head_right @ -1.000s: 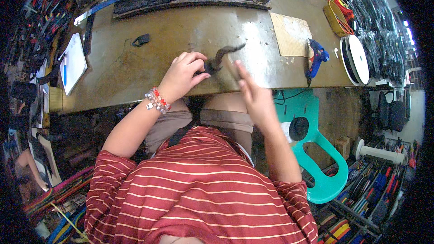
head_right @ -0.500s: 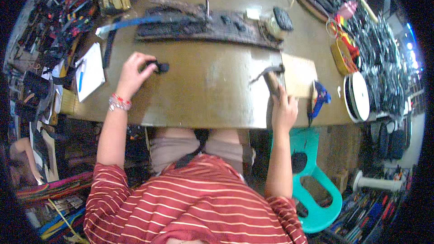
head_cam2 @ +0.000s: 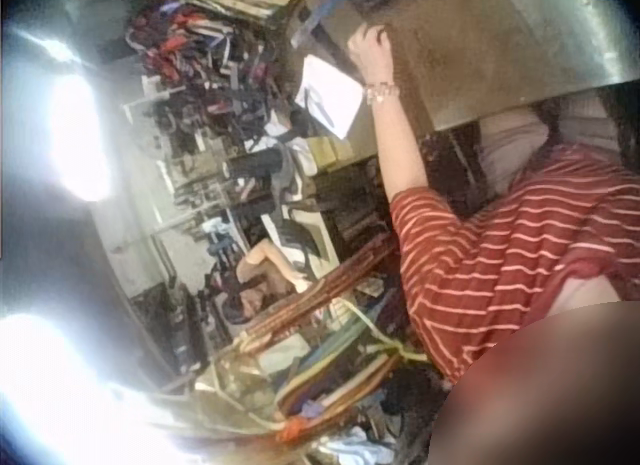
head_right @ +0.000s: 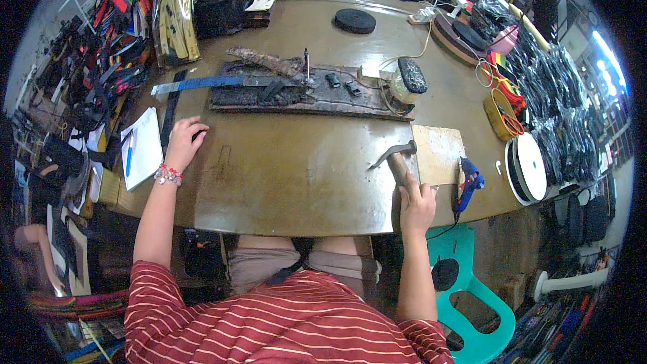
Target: The person measures and cuts a black strap, then uses a hot glue gun to attach small black pieces to a circular black base. They repeatedly pick up, align, and glue components on a cluttered workbench.
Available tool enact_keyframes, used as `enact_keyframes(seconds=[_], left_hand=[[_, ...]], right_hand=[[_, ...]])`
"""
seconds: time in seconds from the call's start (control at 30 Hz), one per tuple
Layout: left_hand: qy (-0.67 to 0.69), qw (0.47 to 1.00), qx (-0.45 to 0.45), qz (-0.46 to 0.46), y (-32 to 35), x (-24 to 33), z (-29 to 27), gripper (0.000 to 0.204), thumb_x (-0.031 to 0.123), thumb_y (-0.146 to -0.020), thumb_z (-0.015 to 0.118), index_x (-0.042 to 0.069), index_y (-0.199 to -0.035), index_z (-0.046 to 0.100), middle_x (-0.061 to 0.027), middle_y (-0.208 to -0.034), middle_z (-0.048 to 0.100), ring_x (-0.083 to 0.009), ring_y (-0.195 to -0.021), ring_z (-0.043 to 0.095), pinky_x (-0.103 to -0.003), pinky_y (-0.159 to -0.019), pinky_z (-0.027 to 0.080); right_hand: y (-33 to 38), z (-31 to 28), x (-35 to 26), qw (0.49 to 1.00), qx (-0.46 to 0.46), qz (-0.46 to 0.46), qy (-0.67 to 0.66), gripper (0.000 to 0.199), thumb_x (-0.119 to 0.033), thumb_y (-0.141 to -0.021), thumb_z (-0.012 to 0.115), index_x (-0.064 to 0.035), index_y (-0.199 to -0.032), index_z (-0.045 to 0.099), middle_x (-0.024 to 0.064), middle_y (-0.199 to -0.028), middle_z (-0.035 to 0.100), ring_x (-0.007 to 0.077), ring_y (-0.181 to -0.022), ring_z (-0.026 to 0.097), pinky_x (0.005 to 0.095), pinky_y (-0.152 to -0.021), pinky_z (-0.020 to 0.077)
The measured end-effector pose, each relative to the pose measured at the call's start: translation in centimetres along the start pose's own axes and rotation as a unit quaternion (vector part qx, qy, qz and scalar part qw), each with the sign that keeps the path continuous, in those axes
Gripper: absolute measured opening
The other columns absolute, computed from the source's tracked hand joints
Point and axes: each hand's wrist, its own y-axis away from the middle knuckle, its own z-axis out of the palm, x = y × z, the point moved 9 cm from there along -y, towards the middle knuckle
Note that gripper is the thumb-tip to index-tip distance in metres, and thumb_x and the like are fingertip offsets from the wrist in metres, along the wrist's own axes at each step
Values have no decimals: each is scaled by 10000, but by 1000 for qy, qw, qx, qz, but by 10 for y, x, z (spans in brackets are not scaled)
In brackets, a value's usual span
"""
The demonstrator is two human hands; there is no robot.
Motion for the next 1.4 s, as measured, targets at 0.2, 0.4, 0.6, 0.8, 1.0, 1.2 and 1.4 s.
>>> enact_keyframes(seconds=[0.2, 0.4, 0.6, 0.8, 1.0, 1.2, 1.4], left_hand=[[139, 989, 52, 24, -73, 77, 37, 202, 215, -834, 649, 33, -921, 640, -113, -902, 646, -299, -877, 590, -381, -808, 462], [27, 999, 31, 17, -106, 113, 64, 240, 157, -773, 681, 34, -912, 530, -138, -846, 613, -300, -857, 596, -390, -766, 505], [43, 981, 87, 166, -57, 113, 25, 97, 82, -756, 610, 61, -799, 526, -81, -775, 576, -234, -784, 576, -364, -661, 508], [-42, 981, -72, 175, 1, 92, 42, 260, 205, -814, 629, 42, -1017, 635, -97, -938, 649, -246, -876, 609, -351, -746, 515], [13, 998, 48, -27, -2, -16, -10, 225, 115, -856, 566, 7, -1034, 651, -163, -1056, 638, -320, -1040, 565, -402, -913, 432], [-70, 989, -24, -131, 17, -108, 17, 222, 11, -804, 544, -10, -1008, 630, -182, -1041, 602, -362, -978, 554, -428, -882, 440], [-20, 991, 99, -87, 32, -100, -6, 233, -8, -747, 514, -27, -943, 639, -216, -938, 618, -379, -908, 573, -433, -819, 460]], right_hand=[[-16, 17, -17, 999, -27, -16, -36, 396, -179, -809, 670, -193, -1201, 616, 104, -850, 541, 293, -805, 550, 401, -718, 455], [-18, 19, -22, 999, -20, -3, -36, 401, -165, -798, 679, -203, -1193, 623, 90, -798, 511, 285, -786, 535, 402, -687, 446], [-19, 23, -20, 999, -36, -4, -41, 435, -158, -803, 674, -204, -1231, 607, 88, -804, 512, 283, -804, 535, 404, -711, 451], [-19, 25, -20, 998, -54, 22, -23, 444, -158, -811, 675, -236, -1241, 597, 131, -885, 582, 318, -824, 580, 415, -718, 481], [-20, 17, -23, 999, 15, -40, -34, 402, -165, -701, 725, -180, -1099, 664, 105, -720, 509, 287, -696, 534, 410, -596, 435], [-24, 30, -21, 997, 8, -61, -42, 445, -214, -752, 686, -167, -1186, 603, 103, -779, 525, 297, -759, 540, 403, -673, 445], [-33, 42, -23, 996, -71, -1, -45, 389, -163, -762, 698, -205, -1145, 646, 118, -806, 544, 312, -778, 551, 414, -680, 463]])
